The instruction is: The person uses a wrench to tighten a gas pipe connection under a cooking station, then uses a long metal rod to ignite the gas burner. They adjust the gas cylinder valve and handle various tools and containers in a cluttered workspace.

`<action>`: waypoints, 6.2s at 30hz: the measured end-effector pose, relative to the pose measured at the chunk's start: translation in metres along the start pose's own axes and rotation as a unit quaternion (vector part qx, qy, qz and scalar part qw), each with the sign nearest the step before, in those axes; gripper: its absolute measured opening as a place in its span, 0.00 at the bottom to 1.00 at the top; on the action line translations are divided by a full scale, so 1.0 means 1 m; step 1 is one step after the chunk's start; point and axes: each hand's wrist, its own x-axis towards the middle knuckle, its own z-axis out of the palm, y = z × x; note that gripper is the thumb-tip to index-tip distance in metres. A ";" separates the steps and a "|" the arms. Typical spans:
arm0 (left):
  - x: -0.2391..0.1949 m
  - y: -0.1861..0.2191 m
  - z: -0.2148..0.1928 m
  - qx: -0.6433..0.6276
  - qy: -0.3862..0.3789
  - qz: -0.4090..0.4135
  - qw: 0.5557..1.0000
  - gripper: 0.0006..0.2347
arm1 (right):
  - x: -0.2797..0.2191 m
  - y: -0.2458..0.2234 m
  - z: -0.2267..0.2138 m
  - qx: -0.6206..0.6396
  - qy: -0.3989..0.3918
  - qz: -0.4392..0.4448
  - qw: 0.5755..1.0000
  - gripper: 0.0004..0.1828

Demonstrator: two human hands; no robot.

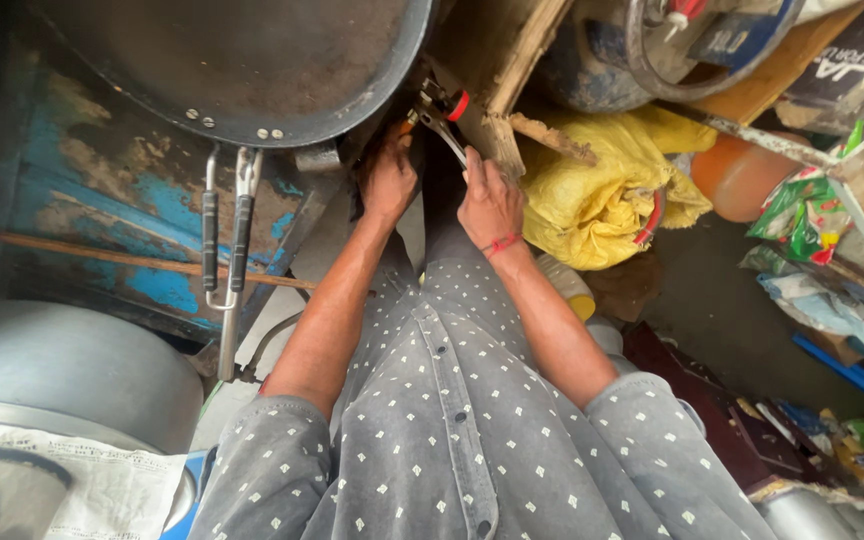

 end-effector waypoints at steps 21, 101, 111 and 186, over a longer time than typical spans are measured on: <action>-0.006 0.012 -0.017 -0.003 0.005 -0.002 1.000 0.13 | 0.093 0.081 0.273 0.192 -0.036 0.030 0.980 0.16; 0.025 0.033 -0.003 -0.211 -0.048 -0.103 0.971 0.17 | 0.036 -0.053 -0.063 -0.266 -0.116 -0.110 0.950 0.07; 0.026 0.024 0.002 -0.191 -0.005 -0.048 0.980 0.19 | 0.013 0.049 0.031 -0.123 -0.090 0.013 0.988 0.07; -0.055 0.028 -0.035 -0.159 0.079 -0.016 0.984 0.19 | 0.116 -0.134 -0.114 -0.299 -0.216 -0.112 0.923 0.08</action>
